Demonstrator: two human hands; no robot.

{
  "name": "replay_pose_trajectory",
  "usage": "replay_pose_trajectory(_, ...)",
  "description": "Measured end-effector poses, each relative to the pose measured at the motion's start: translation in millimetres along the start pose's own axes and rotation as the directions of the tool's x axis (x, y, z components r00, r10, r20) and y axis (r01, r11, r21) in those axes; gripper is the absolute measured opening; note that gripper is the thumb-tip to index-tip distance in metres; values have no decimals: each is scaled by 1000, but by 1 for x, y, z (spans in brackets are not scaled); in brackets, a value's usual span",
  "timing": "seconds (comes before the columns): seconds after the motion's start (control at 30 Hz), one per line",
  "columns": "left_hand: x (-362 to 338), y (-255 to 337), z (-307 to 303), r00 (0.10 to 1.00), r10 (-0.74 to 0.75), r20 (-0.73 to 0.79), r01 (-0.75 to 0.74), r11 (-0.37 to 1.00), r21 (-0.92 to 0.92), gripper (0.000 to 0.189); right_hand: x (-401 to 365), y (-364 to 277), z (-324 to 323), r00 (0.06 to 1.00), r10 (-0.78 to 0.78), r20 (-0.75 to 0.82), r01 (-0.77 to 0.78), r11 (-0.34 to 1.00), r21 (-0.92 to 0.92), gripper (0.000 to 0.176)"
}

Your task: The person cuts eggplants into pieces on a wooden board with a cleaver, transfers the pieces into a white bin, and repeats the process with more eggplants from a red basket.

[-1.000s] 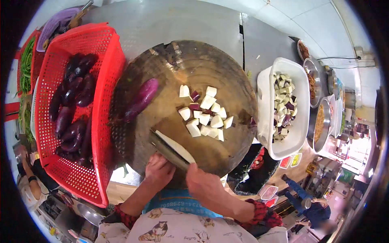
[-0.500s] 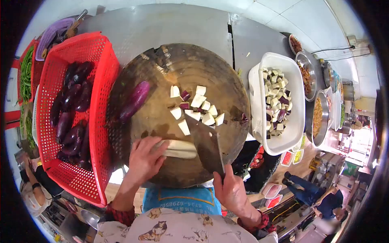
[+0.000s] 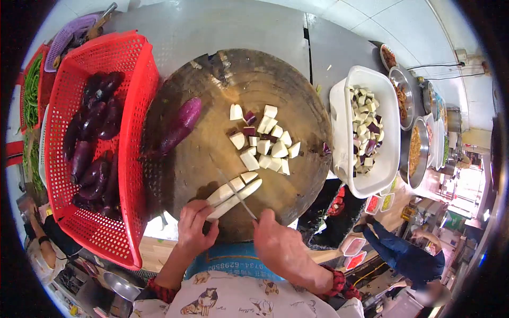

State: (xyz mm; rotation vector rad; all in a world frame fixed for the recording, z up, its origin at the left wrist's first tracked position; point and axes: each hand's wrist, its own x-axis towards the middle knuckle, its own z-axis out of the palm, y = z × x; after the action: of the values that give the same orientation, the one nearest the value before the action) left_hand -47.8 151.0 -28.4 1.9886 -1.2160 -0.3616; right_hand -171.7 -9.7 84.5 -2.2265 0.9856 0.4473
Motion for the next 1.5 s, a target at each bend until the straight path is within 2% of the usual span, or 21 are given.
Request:
replay_pose_trajectory(0.1, 5, -5, 2, 1000, 19, -13, -19, 1000, -13, 39, 14, 9, 17, 997, -73, 32, 74, 997, -30, 20)
replay_pose_trajectory(0.17, -1, -7, -2, 1000, 16, 10, -16, 999, -28, 39, 10, 6, 11, 999, -37, 16, 37, 999, 6, 21)
replay_pose_trajectory(0.3, -5, -9, 1, 1000, 23, 19, -23, 1000, -4, 37, -3, -5, 15, 996, -89, -30, 91, 995, 49, 22)
replay_pose_trajectory(0.4, -2, -12, 4, 999, 31, 7, -31, 999, -6, 38, 13, 5, 31, 993, -118, 21, 118, 993, -7, 22)
replay_pose_trajectory(0.47, -5, -12, -1, 999, 37, 14, -37, 999, -24, 39, 8, 0, 18, 998, -57, 38, 56, 997, 48, 22)
replay_pose_trajectory(0.6, -13, -9, -7, 1000, -12, 3, 12, 999, -35, 39, -1, -16, 13, 991, -113, 77, 107, 991, 81, 23)
replay_pose_trajectory(0.7, -11, -14, -5, 1000, -12, 4, 12, 1000, 7, 39, 17, -9, 33, 980, -92, 179, 102, 993, -50, 15)
replay_pose_trajectory(0.8, -6, -12, -5, 999, -21, 42, 19, 998, 53, 38, 12, 4, 20, 983, -124, 136, 114, 991, 76, 16)
replay_pose_trajectory(0.87, 2, -7, 3, 998, -46, 44, 43, 997, 65, 37, -3, 16, 8, 978, -130, -162, 163, 963, 213, 19)
replay_pose_trajectory(0.9, 9, -5, 10, 997, -70, -9, 70, 997, 31, 36, -9, 23, 2, 977, -11, -212, 92, 921, 378, 23)
replay_pose_trajectory(0.93, 19, -5, 17, 994, -93, -64, 93, 996, -7, 35, -14, 46, 13, 952, 35, -305, 104, 898, 427, 20)
replay_pose_trajectory(1.0, 42, -5, 31, 987, -144, -72, 138, 987, -78, 38, -26, 50, -2, 918, 345, -195, -118, 709, 696, 14)
replay_pose_trajectory(1.03, 51, -2, 37, 976, -206, -67, 196, 971, -136, 41, -34, 60, 0, 913, 350, -207, -117, 713, 691, 14)
replay_pose_trajectory(1.1, 68, 13, 36, 978, -180, -107, 173, 982, -76, 47, -48, 85, 15, 844, 536, 26, -299, 430, 852, 11)
replay_pose_trajectory(1.13, 78, 20, 35, 976, -157, -148, 158, 987, -3, 53, -52, 89, 20, 819, 565, 101, -305, 279, 911, 11)
replay_pose_trajectory(1.17, 70, 17, 31, 989, -145, -17, 145, 976, 162, 72, -55, 93, 28, 813, 574, 98, -296, 262, 918, 12)
replay_pose_trajectory(1.2, 64, 19, 32, 990, -139, -19, 140, 977, 160, 72, -55, 98, 36, 811, 578, 95, -285, 249, 926, 12)
replay_pose_trajectory(1.3, 57, 24, 42, 960, -273, 65, 232, 902, 364, 102, -38, 98, 44, 843, 529, 96, -212, 163, 963, 12)
replay_pose_trajectory(1.4, 89, 27, 63, 989, -146, -24, 148, 954, 260, 109, -7, 99, 45, 864, 497, 73, -145, 107, 984, 12)
replay_pose_trajectory(1.43, 103, 23, 70, 997, -60, -47, 69, 977, 202, 114, 7, 96, 41, 882, 465, 74, -166, 160, 973, 13)
replay_pose_trajectory(1.5, 136, 24, 78, 998, -25, -60, 29, 997, 72, 117, 28, 95, 32, 902, 425, 76, -184, 219, 958, 14)
